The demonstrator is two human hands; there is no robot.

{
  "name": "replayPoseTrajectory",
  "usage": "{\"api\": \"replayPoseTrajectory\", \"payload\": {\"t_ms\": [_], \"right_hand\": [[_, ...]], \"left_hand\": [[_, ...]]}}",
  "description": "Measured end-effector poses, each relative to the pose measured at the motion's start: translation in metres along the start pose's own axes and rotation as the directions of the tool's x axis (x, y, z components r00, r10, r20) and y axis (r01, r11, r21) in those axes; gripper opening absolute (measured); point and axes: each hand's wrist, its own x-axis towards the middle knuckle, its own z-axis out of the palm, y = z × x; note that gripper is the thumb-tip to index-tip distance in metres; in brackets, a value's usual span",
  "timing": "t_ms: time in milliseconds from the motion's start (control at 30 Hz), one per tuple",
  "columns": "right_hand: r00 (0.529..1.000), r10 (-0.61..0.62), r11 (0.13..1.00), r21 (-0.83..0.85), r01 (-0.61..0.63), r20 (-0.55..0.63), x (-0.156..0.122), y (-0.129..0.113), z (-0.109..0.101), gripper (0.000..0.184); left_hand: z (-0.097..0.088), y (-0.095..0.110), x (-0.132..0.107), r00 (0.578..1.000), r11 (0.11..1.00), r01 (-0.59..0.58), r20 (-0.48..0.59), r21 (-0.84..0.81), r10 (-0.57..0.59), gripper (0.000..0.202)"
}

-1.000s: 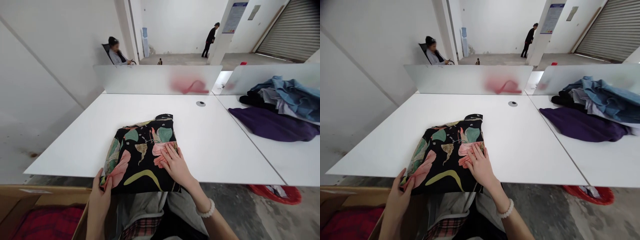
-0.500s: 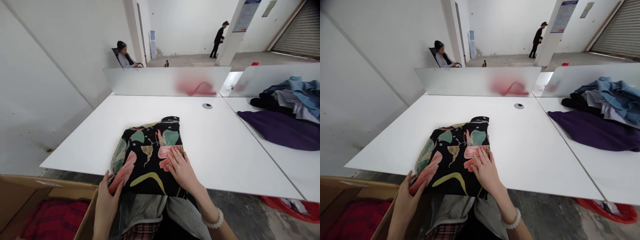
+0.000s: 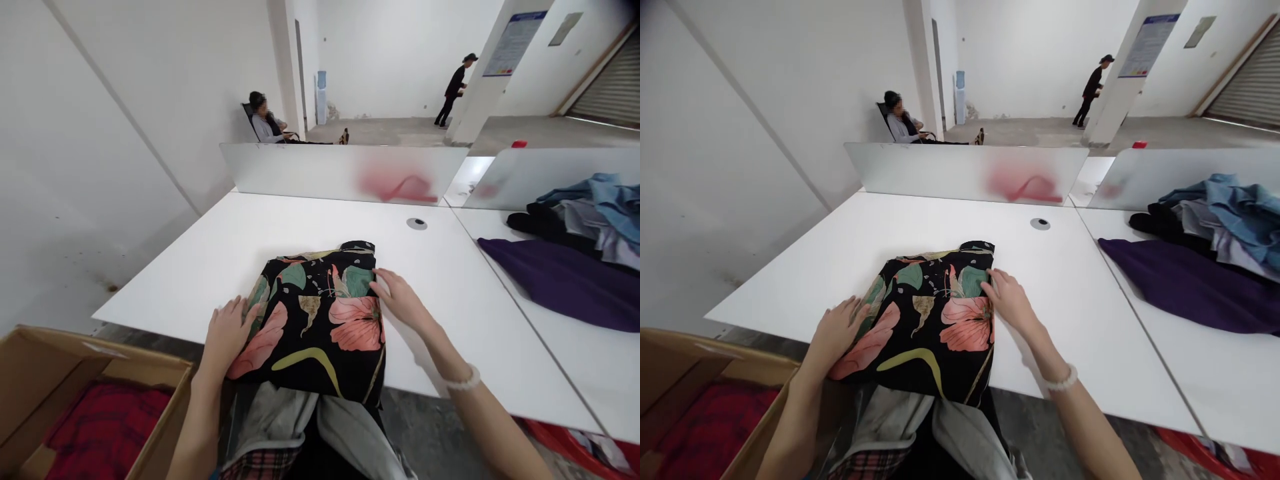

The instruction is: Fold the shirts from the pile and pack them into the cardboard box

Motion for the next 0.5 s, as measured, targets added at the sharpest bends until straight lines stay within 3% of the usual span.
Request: {"api": "replayPoseTrajectory", "payload": {"t_ms": [67, 133, 167, 200, 233, 267, 300, 367, 400, 433, 500], "right_hand": [[0.998, 0.064, 0.997, -0.052, -0.064, -0.001, 0.012, 0.019, 0.011, 0.048], [0.995, 0.094, 0.988, -0.126, -0.095, -0.012, 0.015, 0.032, 0.027, 0.048], [0.996, 0.090, 0.983, -0.160, -0.091, -0.016, 0.014, 0.035, 0.034, 0.047], [0.997, 0.077, 0.979, -0.189, -0.077, -0.011, 0.012, 0.038, 0.041, 0.047], [0.998, 0.067, 0.975, -0.210, -0.065, 0.000, 0.010, 0.039, 0.046, 0.048], [0.998, 0.063, 0.973, -0.225, -0.058, 0.014, 0.009, 0.039, 0.050, 0.049], [0.998, 0.062, 0.971, -0.233, -0.054, 0.026, 0.009, 0.039, 0.052, 0.051], [0.998, 0.058, 0.971, -0.236, -0.048, 0.037, 0.011, 0.039, 0.053, 0.052], [0.998, 0.046, 0.971, -0.235, -0.036, 0.039, 0.013, 0.040, 0.052, 0.052], [0.999, 0.027, 0.972, -0.234, -0.016, 0.042, 0.015, 0.040, 0.051, 0.051], [0.999, -0.016, 0.972, -0.234, 0.027, 0.048, 0.019, 0.043, 0.051, 0.050]], "left_hand": [[0.000, 0.015, -0.003, 0.996, 0.997, 0.030, -0.077, -0.076, -0.036, 0.031], [0.003, 0.021, -0.028, 0.953, 0.977, 0.138, -0.245, -0.164, -0.176, 0.031], [0.007, 0.020, -0.049, 0.903, 0.958, 0.203, -0.341, -0.201, -0.263, 0.032], [0.014, 0.018, -0.073, 0.826, 0.931, 0.269, -0.437, -0.246, -0.355, 0.034], [0.023, 0.013, -0.099, 0.764, 0.902, 0.332, -0.483, -0.276, -0.429, 0.035], [0.034, 0.007, -0.125, 0.742, 0.877, 0.394, -0.468, -0.277, -0.481, 0.037], [0.046, 0.002, -0.148, 0.753, 0.852, 0.452, -0.399, -0.264, -0.523, 0.039], [0.073, -0.006, -0.181, 0.861, 0.857, 0.481, -0.084, -0.183, -0.501, 0.042], [0.086, -0.008, -0.189, 0.889, 0.884, 0.458, 0.079, -0.097, -0.452, 0.046], [0.097, -0.008, -0.193, 0.877, 0.906, 0.421, 0.242, 0.031, -0.416, 0.056], [0.114, -0.003, -0.191, 0.773, 0.908, 0.304, 0.483, 0.287, -0.411, 0.077]]}}
